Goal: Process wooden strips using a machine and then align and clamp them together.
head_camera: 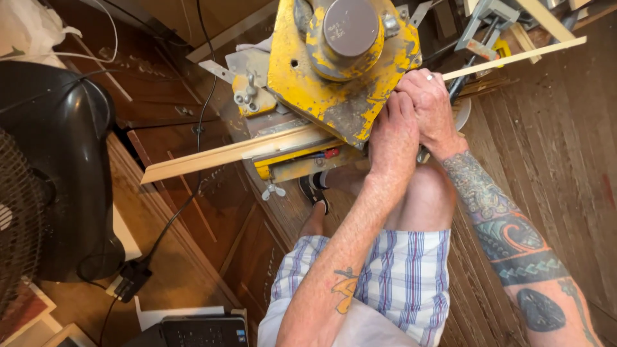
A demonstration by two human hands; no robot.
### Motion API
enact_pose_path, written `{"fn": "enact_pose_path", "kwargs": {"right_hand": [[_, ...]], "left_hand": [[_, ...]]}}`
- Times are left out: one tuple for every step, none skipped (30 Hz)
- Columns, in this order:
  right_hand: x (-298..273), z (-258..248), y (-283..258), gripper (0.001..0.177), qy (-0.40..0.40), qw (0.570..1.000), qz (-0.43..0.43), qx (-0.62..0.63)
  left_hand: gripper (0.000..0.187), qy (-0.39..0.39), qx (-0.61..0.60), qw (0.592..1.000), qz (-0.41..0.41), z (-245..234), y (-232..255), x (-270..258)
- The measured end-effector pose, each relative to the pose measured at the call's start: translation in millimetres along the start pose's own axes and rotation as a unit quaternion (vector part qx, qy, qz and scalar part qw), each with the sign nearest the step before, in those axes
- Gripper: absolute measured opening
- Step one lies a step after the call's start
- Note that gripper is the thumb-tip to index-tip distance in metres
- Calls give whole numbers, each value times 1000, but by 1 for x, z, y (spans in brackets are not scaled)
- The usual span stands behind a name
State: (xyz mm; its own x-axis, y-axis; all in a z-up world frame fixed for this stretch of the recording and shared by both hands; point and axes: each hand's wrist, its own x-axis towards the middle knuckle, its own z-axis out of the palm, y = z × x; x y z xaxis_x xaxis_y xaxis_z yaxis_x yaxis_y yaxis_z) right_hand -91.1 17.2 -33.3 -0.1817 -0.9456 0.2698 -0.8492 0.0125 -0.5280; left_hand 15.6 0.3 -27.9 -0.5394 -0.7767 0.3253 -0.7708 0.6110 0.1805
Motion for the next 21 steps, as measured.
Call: {"fn": "enact_pose_path", "kwargs": {"right_hand": [[0, 0, 2, 28, 0, 1000, -3, -1], [-3, 0, 2, 27, -3, 1000, -2, -2], [-5, -2, 1, 27, -3, 1000, 0, -4], [-3, -1, 2, 25, -3, 1000, -7, -9], [0, -1, 1, 24, -3, 1000, -15, -13], [1, 1, 6, 24, 1, 1000, -18, -14], [3, 2, 9, 21, -7, 1000, -15, -19], [-5, 0, 10, 18, -23, 999, -6, -23], [-10, -2, 4, 18, -27, 999, -4, -22], [-4, -6, 3, 13, -43, 999, -9, -30], [3, -11, 1, 9, -60, 997, -14, -38], [19, -25, -6, 9, -55, 997, -21, -44], [34, -38, -13, 8, -113, 994, -12, 7], [42, -48, -25, 14, -178, 982, -1, 64], [51, -58, -31, 14, -181, 981, -5, 64], [59, -69, -35, 21, -226, 972, -8, 67], [68, -79, -38, 29, -271, 960, -12, 70], [70, -78, -32, 29, -269, 961, -24, 64], [72, -77, -24, 27, -289, 957, -18, 2], [62, -71, -22, 26, -316, 948, -6, -50], [58, -68, -15, 26, -322, 946, -14, -45]], "left_hand": [[12, 1, -2, 1000, 3, -1, -1, 1], [11, -1, -5, 1000, 6, -3, 0, -1], [11, -3, -8, 1000, 7, -7, 1, -2], [10, 0, 2, 1000, 9, -9, -1, -1], [10, 2, 12, 1000, 10, -12, -3, 2], [10, 7, 14, 1000, 10, -10, -4, 4], [9, 15, 5, 1000, 14, -8, -6, 7], [9, 15, -7, 1000, 15, -10, -4, 2], [9, 11, -8, 1000, 13, -15, -5, -5], [8, 16, -8, 1000, 19, -16, -6, 0], [8, 21, -8, 999, 24, -17, -7, 6], [8, 31, -9, 999, 24, -26, -8, 9], [14, 17, -27, 999, 25, -33, -10, 12], [20, -5, -42, 999, 22, -44, -13, 6], [20, -3, -40, 999, 17, -37, -14, 3], [52, -28, -101, 994, 17, -31, -14, -1], [85, -52, -163, 985, 18, -23, -13, -4], [85, -39, -161, 986, 14, -22, -10, -3], [84, -61, -170, 984, 6, -19, -5, -2], [83, -97, -176, 980, -8, -22, -2, -15], [83, -98, -171, 980, -18, -40, -3, -5]]}}
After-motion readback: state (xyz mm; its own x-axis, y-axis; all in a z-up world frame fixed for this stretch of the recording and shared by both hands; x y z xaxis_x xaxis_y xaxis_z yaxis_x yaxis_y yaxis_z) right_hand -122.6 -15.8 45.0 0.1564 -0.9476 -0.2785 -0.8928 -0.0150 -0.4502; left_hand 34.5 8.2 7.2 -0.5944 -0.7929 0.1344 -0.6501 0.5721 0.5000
